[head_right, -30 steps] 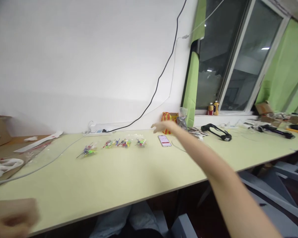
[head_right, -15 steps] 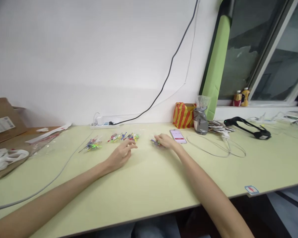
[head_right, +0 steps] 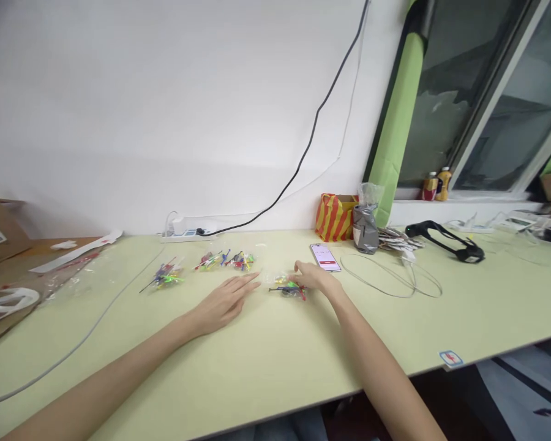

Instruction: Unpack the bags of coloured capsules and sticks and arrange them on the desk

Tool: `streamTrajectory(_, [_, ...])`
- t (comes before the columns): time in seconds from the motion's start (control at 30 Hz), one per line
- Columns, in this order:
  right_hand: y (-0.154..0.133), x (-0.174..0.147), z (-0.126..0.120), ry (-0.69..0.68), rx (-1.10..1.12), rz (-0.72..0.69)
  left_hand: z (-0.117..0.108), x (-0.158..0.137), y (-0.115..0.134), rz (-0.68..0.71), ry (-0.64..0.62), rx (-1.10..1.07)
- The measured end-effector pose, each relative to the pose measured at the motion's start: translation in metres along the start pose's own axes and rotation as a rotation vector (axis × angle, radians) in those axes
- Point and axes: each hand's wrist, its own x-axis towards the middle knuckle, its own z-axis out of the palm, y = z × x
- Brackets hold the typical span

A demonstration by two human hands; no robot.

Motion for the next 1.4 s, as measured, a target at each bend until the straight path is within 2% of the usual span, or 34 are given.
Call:
streamTrajectory(0.13, [-0.01, 0.003, 0.02, -0.038, 0.145, -0.226, 0.003, 0.001, -0.003, -0.071, -0.034, 0.023])
streamTrajectory(0.2, [-0.021, 0.003, 0.026, 0.034, 0.208, -0.331, 0.004, 0.001, -0.003, -0.092, -0.031, 0.074])
streamTrajectory(0.23, [-0.025, 0.002, 0.027, 0.089, 0.216, -0.339, 0.003, 0.001, -0.002, -0.099, -0.026, 0.096])
streamTrajectory(0.33, [-0.03, 0.001, 0.027, 0.184, 0.154, -0.21, 0.002, -0.001, -0.002, -0.08, -0.044, 0.062])
streamTrajectory(0.4, [-0.028, 0.001, 0.027, 0.138, 0.13, -0.135, 0.002, -0.002, -0.004, -0.056, -0.076, -0.013])
streamTrajectory(0.47, [-0.027, 0.004, 0.03, 0.086, 0.177, -0.142, 0.003, -0.002, -0.006, -0.04, -0.105, -0.057])
streamTrajectory(0.6, [-0.03, 0.012, 0.048, 0.179, 0.443, -0.127, 0.004, -0.002, -0.007, -0.03, -0.124, -0.064])
streamTrajectory(0.73, [-0.037, 0.014, 0.059, 0.277, 0.735, -0.081, 0.004, -0.013, 0.002, -0.143, -0.124, -0.021])
streamTrajectory(0.8, [-0.04, 0.012, 0.054, 0.366, 0.822, -0.12, 0.003, -0.022, 0.005, -0.185, -0.123, -0.026])
streamTrajectory(0.87, [-0.044, 0.007, 0.044, 0.487, 0.825, -0.223, 0.001, -0.029, 0.006, -0.209, -0.147, -0.04])
streamTrajectory(0.93, [-0.051, 0.001, 0.032, 0.605, 0.777, -0.351, -0.001, -0.033, 0.003, -0.249, -0.205, -0.04])
streamTrajectory(1.03, [-0.062, -0.011, 0.02, 0.821, 0.683, -0.469, -0.002, -0.032, -0.004, -0.271, -0.312, -0.018])
streamTrajectory(1.17, [-0.064, -0.023, 0.009, 1.05, 0.482, -0.588, -0.002, -0.03, -0.009, -0.231, -0.302, 0.016])
streamTrajectory(1.27, [-0.053, -0.022, -0.001, 1.223, 0.474, -0.597, -0.002, -0.032, -0.01, -0.217, -0.296, 0.029])
streamTrajectory(1.33, [-0.042, -0.017, -0.008, 1.359, 0.551, -0.553, -0.003, -0.034, -0.01, -0.217, -0.283, 0.023])
streamTrajectory(1.4, [-0.031, -0.009, -0.011, 1.421, 0.651, -0.497, -0.005, -0.033, -0.008, -0.2, -0.258, 0.007])
